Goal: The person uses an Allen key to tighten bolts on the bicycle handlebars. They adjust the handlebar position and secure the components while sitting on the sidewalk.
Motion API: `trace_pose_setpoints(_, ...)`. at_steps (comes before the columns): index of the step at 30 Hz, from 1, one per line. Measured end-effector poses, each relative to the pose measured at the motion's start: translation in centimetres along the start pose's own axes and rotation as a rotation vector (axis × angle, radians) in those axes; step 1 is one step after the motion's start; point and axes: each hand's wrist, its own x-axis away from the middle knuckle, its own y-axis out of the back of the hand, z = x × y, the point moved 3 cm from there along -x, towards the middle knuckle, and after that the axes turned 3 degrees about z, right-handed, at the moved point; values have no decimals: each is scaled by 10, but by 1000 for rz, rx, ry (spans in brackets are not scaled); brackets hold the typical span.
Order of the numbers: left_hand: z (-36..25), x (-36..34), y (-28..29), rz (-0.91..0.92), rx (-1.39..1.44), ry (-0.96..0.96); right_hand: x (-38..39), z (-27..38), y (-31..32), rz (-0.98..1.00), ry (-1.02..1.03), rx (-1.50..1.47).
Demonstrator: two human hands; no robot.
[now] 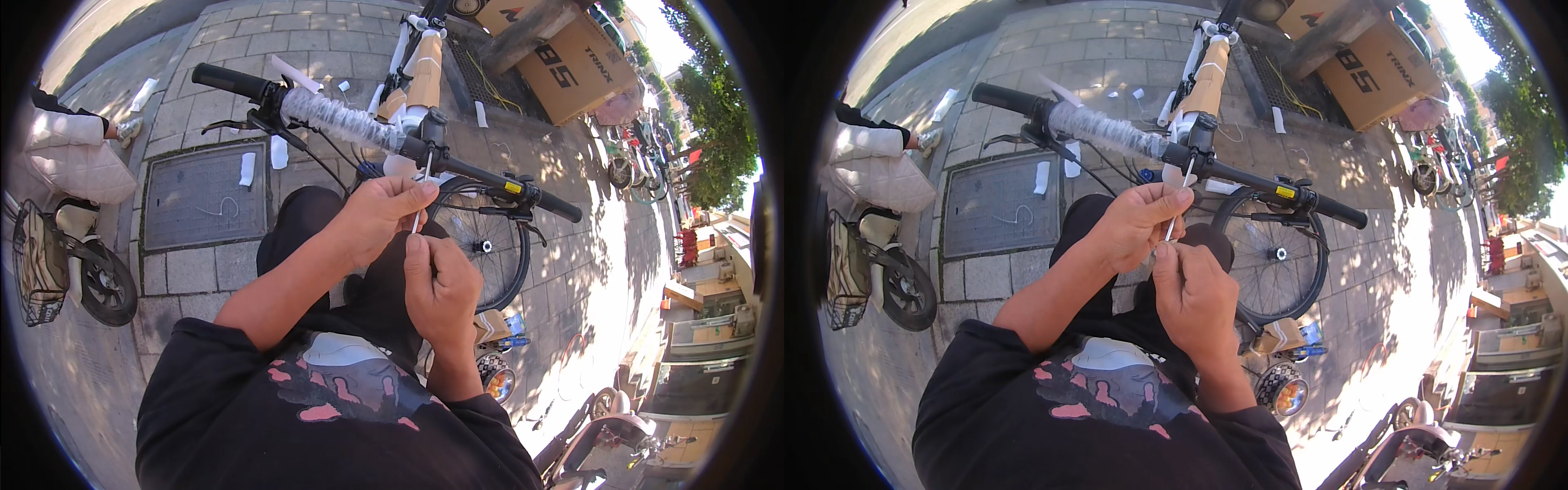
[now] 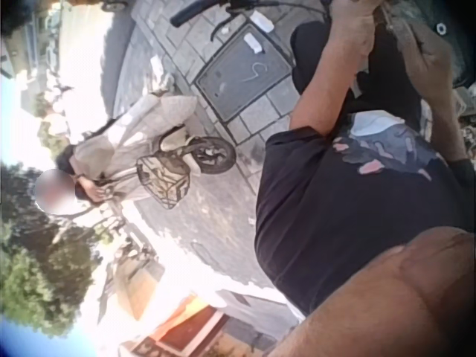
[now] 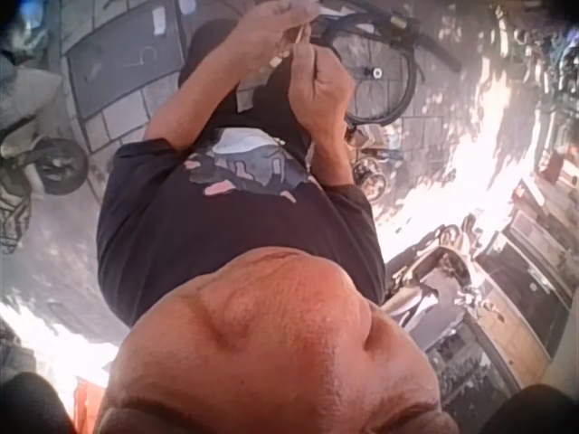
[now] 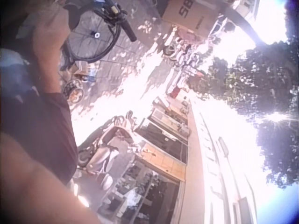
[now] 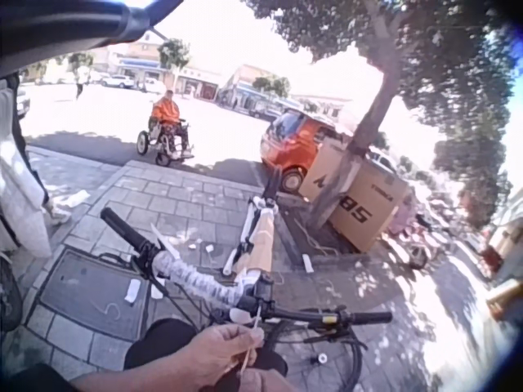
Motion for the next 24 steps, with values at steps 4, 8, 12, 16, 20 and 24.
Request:
trace_pose_setpoints(4, 3, 4, -10, 99, 111, 27, 18, -32, -18, 74, -387, -1127)
trace_pose_setpoints(8, 15, -1, 14, 269, 189, 115, 29, -45, -40, 186, -558, -1759)
trace_pose_setpoints(12, 0, 5, 15, 218, 58, -20, 17, -46, -21, 44, -315, -626)
trace_pose_setpoints(16, 3, -1, 18, 200, -15, -48, 15, -14, 0, -67, -32, -98)
trace_pose_setpoints(20, 6, -5, 13, 191, -48, -45, 18, -23, -11, -91, 92, 14)
trace_pose_setpoints(24, 8, -6, 12, 228, -2, -3, 18, -36, -41, 251, -592, -1622)
